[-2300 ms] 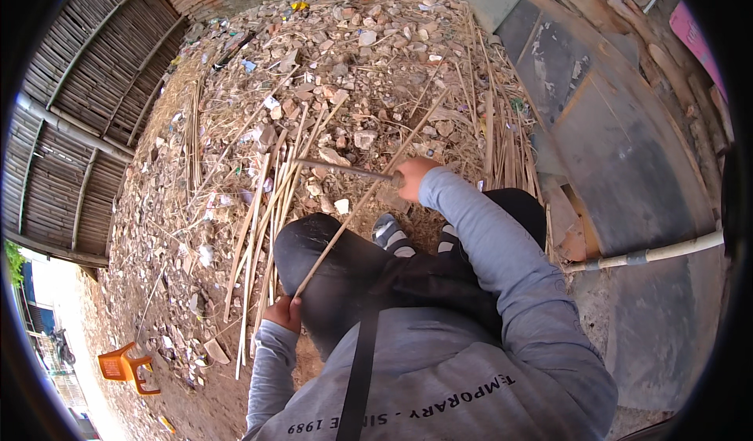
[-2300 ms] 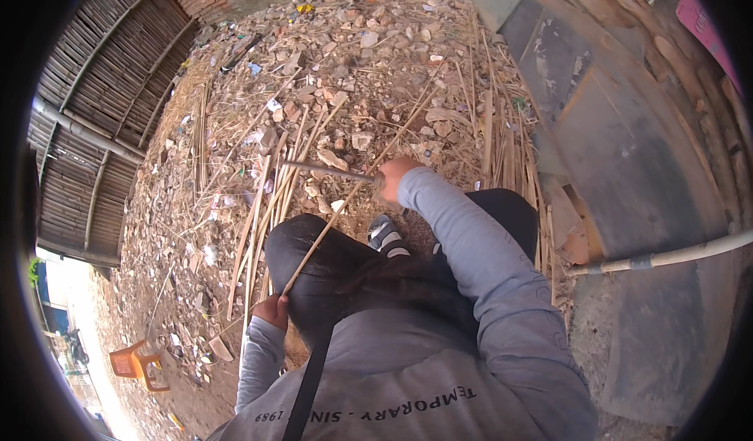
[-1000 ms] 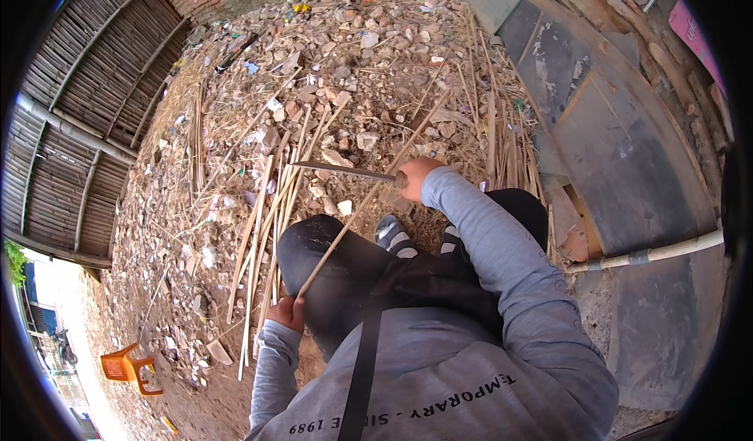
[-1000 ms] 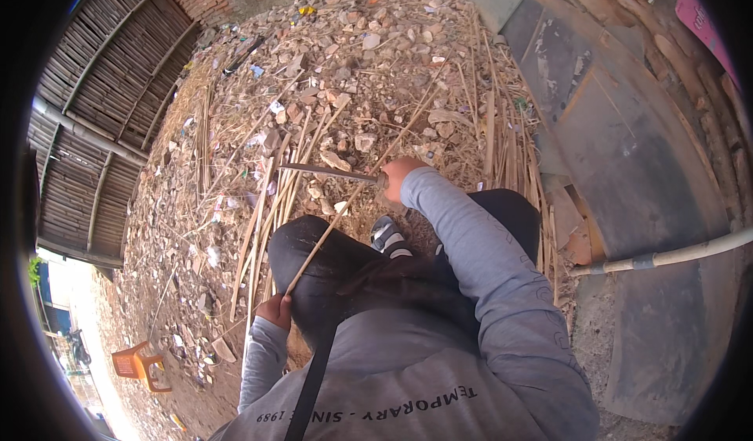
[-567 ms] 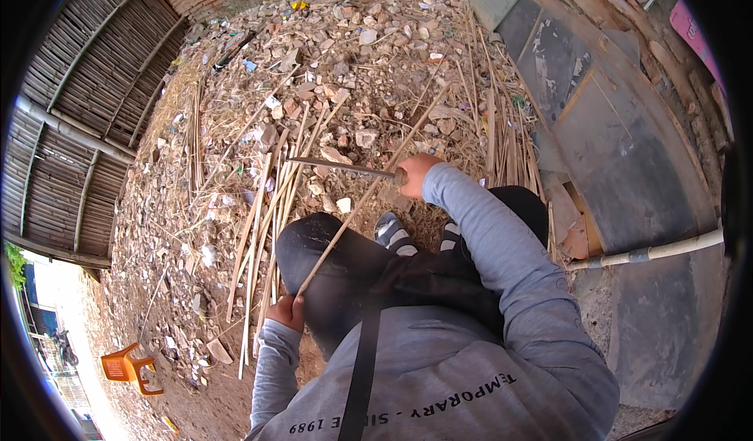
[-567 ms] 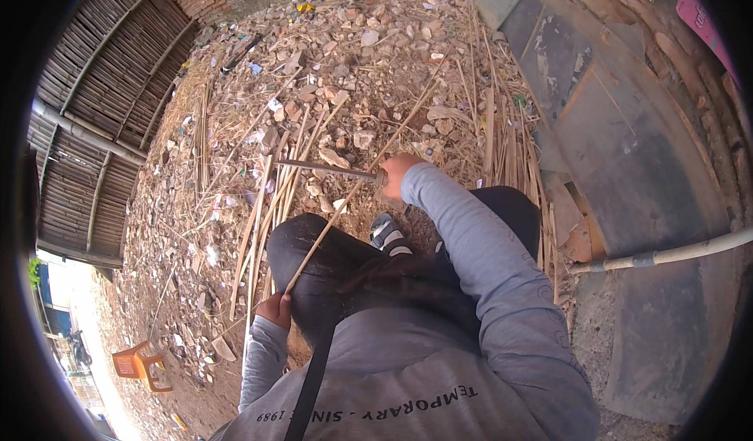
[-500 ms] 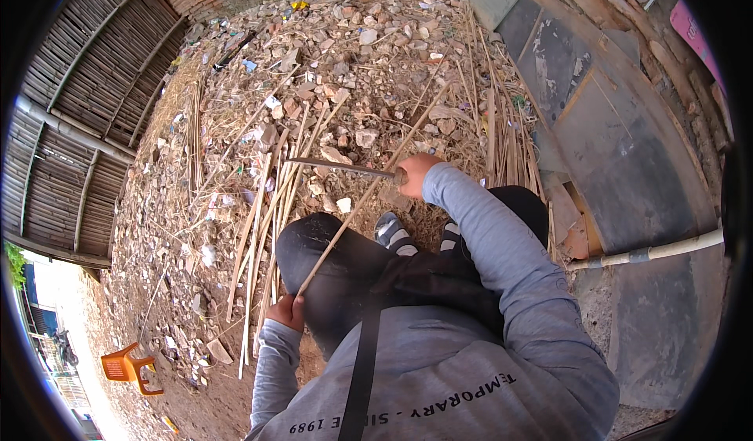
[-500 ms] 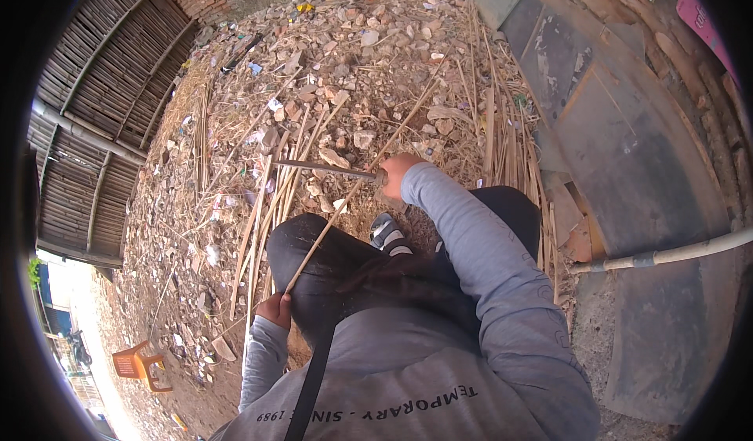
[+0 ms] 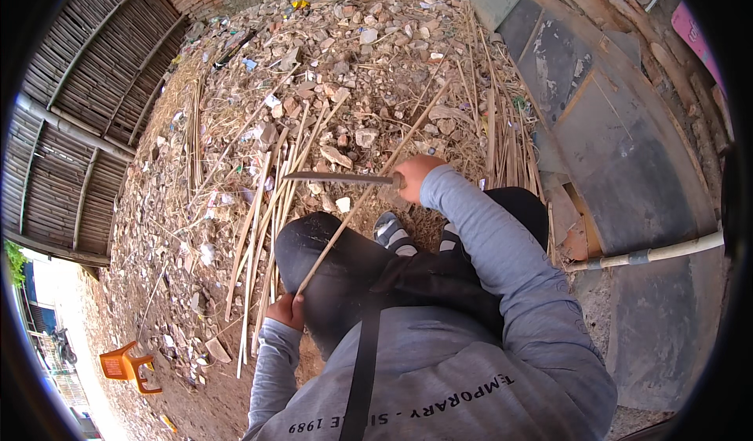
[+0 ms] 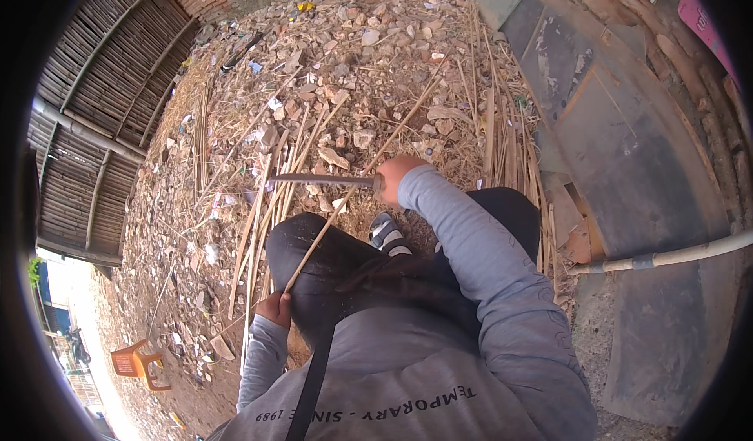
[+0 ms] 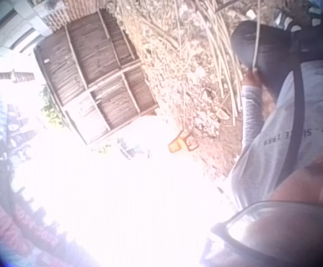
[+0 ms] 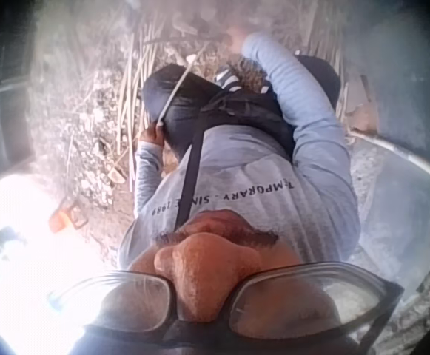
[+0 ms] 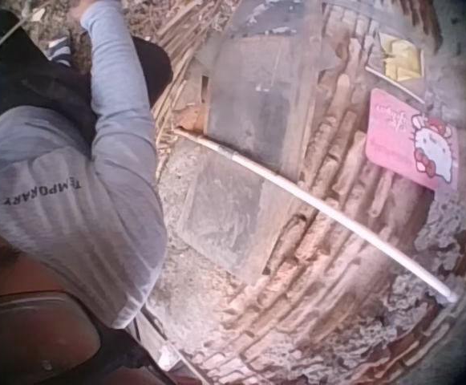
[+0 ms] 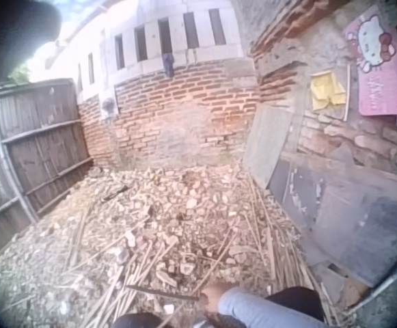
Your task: The person uses a long knife to shave and smooth the edges of a thin bamboo strip while holding it against their lap.
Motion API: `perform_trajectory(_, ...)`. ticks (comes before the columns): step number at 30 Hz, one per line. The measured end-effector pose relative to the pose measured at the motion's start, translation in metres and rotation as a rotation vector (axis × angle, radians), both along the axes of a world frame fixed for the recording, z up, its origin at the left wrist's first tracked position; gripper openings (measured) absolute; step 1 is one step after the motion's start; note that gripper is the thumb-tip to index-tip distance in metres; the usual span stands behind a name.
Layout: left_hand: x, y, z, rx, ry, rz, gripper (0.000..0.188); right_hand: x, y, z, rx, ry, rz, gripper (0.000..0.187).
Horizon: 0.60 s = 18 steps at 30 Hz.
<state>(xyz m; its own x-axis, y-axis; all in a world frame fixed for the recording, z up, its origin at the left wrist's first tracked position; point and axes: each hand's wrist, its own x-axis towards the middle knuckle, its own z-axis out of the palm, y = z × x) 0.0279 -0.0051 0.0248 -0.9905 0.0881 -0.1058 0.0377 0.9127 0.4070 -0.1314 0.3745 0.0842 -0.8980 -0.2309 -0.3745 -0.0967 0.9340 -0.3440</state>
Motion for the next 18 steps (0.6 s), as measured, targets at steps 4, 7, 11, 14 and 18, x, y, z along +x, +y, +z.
perform_trajectory(4,-0.001,0.002,0.002,-0.006,0.002,0.005,0.035,-0.022,0.025,-0.029,-0.073,-0.045,-0.242,0.032)
perform_trajectory(7,0.0,0.005,0.003,-0.039,0.007,0.013,0.036,-0.022,0.03,-0.027,-0.025,0.002,-0.2,0.031)
perform_trajectory(11,0.001,-0.002,-0.004,-0.027,0.002,0.0,0.037,-0.003,-0.002,-0.019,-0.065,0.062,-0.039,0.028)
perform_trajectory(14,-0.001,0.002,-0.001,0.037,0.01,-0.007,0.037,-0.012,0.007,-0.04,-0.048,0.044,-0.016,0.028)
perform_trajectory(18,-0.004,-0.003,0.002,-0.019,-0.054,0.001,0.036,-0.029,0.034,-0.048,-0.119,0.08,-0.362,0.031)
